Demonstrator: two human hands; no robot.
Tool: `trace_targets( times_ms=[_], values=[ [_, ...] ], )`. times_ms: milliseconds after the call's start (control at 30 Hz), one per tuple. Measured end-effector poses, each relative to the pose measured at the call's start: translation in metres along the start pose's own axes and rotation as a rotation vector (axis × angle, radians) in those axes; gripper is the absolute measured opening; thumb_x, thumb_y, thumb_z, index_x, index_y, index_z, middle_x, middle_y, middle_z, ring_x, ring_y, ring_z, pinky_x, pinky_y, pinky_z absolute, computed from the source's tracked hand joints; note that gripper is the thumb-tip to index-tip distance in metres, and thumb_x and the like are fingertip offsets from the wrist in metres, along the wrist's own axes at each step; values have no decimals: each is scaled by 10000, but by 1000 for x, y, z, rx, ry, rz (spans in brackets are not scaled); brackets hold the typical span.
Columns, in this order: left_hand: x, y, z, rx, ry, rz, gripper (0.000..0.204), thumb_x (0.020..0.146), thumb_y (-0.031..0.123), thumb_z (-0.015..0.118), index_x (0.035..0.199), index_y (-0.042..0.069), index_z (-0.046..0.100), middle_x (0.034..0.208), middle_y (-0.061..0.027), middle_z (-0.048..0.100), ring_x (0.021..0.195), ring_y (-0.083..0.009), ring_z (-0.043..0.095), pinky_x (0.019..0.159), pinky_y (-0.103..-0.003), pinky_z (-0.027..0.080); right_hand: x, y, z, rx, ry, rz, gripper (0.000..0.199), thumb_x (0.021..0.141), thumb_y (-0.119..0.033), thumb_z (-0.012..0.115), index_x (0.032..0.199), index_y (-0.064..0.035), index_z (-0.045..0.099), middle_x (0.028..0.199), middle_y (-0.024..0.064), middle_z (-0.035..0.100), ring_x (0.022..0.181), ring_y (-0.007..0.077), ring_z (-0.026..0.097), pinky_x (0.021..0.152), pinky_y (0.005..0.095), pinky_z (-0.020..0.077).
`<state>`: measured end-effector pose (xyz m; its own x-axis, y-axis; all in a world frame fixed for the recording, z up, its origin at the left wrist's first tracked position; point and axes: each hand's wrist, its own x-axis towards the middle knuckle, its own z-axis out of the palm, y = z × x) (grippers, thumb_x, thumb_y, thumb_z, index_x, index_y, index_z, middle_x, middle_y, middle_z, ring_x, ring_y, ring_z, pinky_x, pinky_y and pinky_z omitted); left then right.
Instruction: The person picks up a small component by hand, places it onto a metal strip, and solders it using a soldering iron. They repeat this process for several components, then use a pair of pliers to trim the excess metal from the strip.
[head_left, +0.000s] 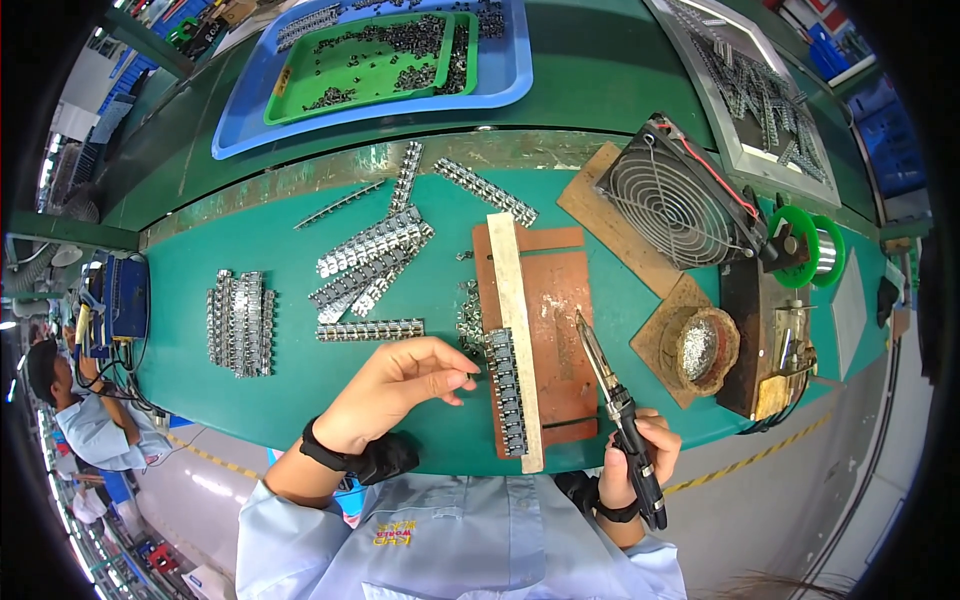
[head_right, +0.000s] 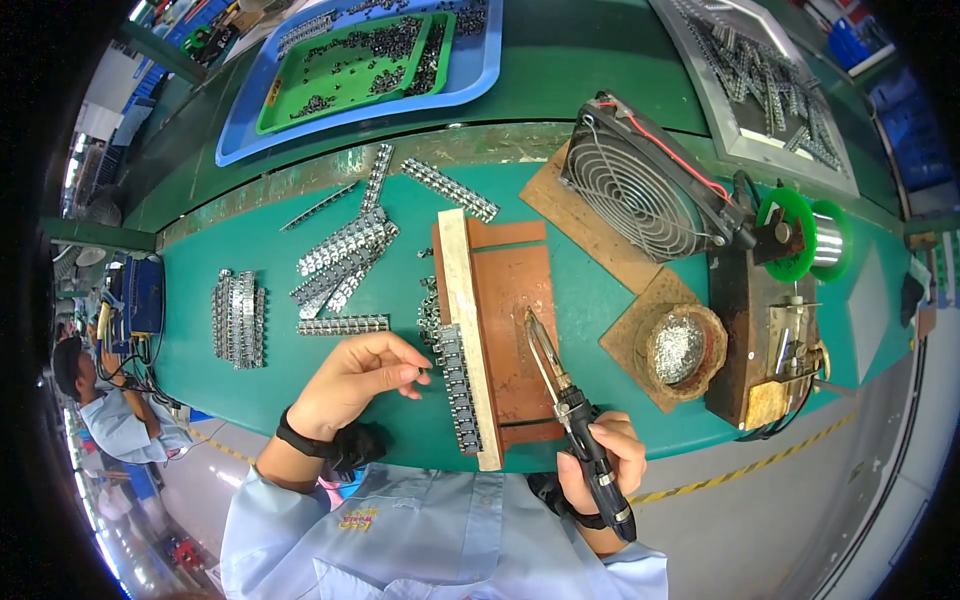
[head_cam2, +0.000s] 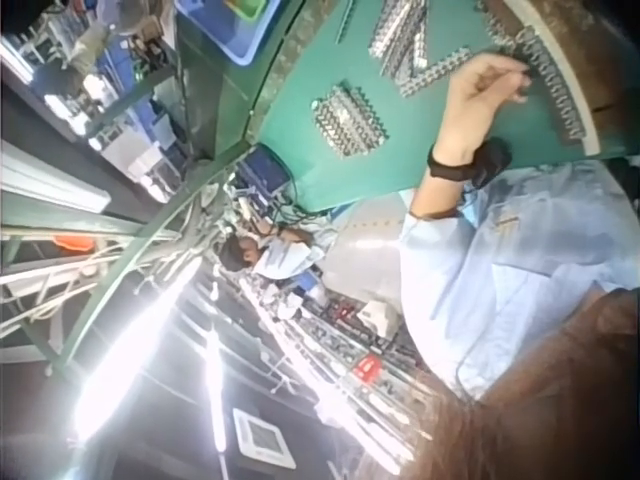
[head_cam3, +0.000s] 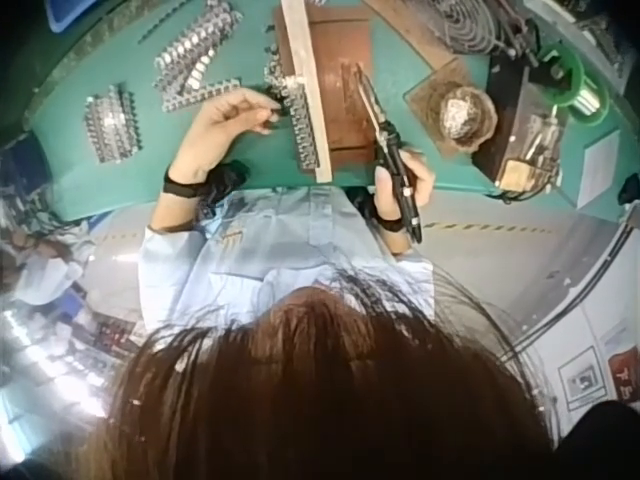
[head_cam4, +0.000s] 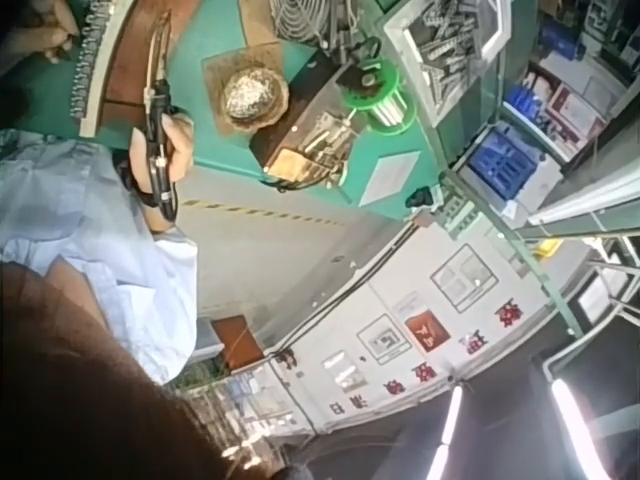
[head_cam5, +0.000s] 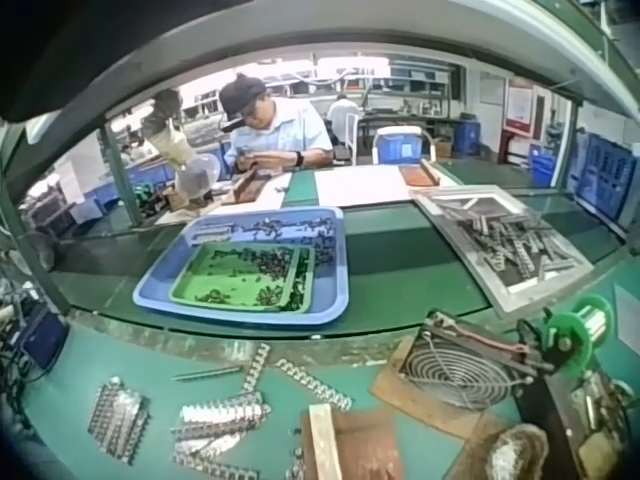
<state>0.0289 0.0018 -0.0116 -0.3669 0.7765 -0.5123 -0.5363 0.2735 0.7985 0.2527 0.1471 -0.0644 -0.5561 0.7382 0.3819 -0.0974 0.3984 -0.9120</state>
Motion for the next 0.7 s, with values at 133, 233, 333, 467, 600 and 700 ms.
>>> trace_targets(
  times_ms=[133,233,333,467,600,700],
  values=[
    [1,-6,-2,30,-62,-14,128,854,53,544,967,-4,558,917,-38,592,827,-111,567,733,-242,461,0,1,-1,2,-7,-2,414,746,-258,679,972,-20,427,763,78,466,643,141,431,594,261,357],
    [3,-4,4,-11,-33,3,149,833,11,550,978,8,520,884,-53,572,791,-114,560,712,-250,468,0,1,-1,-1,-18,-8,416,745,-260,681,972,-21,427,764,76,467,644,141,431,598,262,358],
    [7,-3,7,-29,-31,20,209,818,-21,553,1005,25,473,859,-58,557,771,-115,550,704,-255,470,0,1,-2,-7,-27,-14,414,744,-257,681,972,-22,428,764,74,467,643,141,431,603,262,359],
    [10,-2,8,-23,-59,36,303,807,-46,555,1053,50,406,839,-50,545,761,-114,535,705,-254,461,0,0,0,10,1,5,416,742,-262,683,972,-24,431,743,68,468,640,143,432,615,269,360],
    [11,-2,7,-6,-78,51,327,808,-46,557,1068,50,383,845,-50,547,765,-110,529,705,-244,445,4,2,2,36,48,-52,382,705,-190,715,950,-19,478,668,60,519,583,177,468,555,296,392],
    [11,-3,6,20,-105,84,312,823,-29,551,1076,36,381,865,-51,553,805,-102,532,721,-238,434,5,2,0,19,24,-82,383,702,-186,717,951,-19,479,677,68,529,582,180,473,550,299,394]
  ],
)
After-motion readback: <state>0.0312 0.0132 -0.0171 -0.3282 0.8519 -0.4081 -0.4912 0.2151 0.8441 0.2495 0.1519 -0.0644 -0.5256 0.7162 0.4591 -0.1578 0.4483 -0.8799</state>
